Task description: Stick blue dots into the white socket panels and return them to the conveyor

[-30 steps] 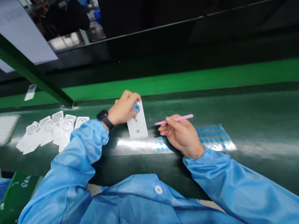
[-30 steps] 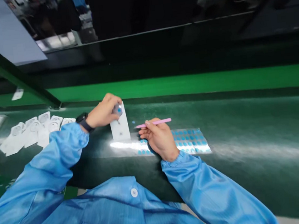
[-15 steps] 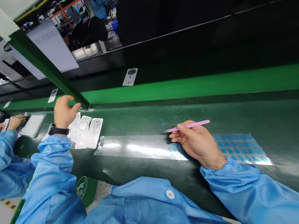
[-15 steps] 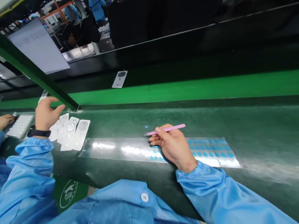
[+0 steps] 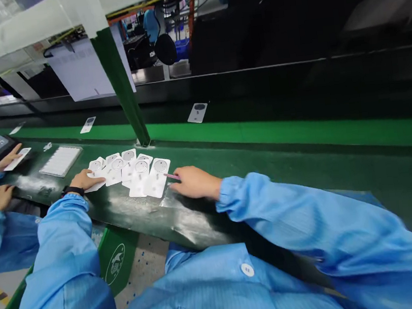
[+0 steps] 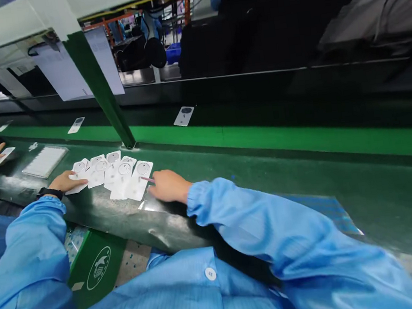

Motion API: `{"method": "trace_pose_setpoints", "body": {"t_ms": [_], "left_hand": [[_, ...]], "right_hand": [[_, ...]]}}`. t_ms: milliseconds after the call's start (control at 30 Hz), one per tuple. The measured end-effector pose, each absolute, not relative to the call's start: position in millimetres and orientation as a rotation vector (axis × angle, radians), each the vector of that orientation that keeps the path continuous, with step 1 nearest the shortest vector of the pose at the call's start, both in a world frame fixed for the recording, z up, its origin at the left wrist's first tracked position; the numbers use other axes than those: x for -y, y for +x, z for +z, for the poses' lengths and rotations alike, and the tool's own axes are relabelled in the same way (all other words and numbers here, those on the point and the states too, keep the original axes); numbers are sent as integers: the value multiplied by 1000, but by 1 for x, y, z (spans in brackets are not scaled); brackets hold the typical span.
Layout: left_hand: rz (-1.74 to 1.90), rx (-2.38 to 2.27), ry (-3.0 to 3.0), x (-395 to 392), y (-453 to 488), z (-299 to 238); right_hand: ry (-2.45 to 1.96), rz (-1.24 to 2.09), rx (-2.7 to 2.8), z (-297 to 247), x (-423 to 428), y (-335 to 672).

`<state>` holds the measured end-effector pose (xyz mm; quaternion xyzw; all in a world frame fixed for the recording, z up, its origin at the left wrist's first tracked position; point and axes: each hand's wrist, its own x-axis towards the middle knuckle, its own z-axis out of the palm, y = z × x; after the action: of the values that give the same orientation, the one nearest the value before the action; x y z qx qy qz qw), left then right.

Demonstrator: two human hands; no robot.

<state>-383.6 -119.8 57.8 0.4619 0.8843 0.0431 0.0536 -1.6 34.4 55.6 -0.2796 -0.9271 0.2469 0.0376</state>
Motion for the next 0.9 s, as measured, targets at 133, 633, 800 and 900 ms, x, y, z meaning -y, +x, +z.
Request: {"method": "trace_pose_setpoints", "body": {"t_ms": [133,633,800,900], "left_hand": [[-3,-2807,1024,105,-373,46],[50,-2774,799,82,-345,44],[51,-2735,808,69,-340,50],[38,-2720,783,66,-337,54]], "right_hand": [[-958,578,3058,54,-13,-74],[-1123,355,3291,56,-70,-127],[-1174,439,3250,52,-71,-142],[-1178,534,3247,52,-74,-145]]}}
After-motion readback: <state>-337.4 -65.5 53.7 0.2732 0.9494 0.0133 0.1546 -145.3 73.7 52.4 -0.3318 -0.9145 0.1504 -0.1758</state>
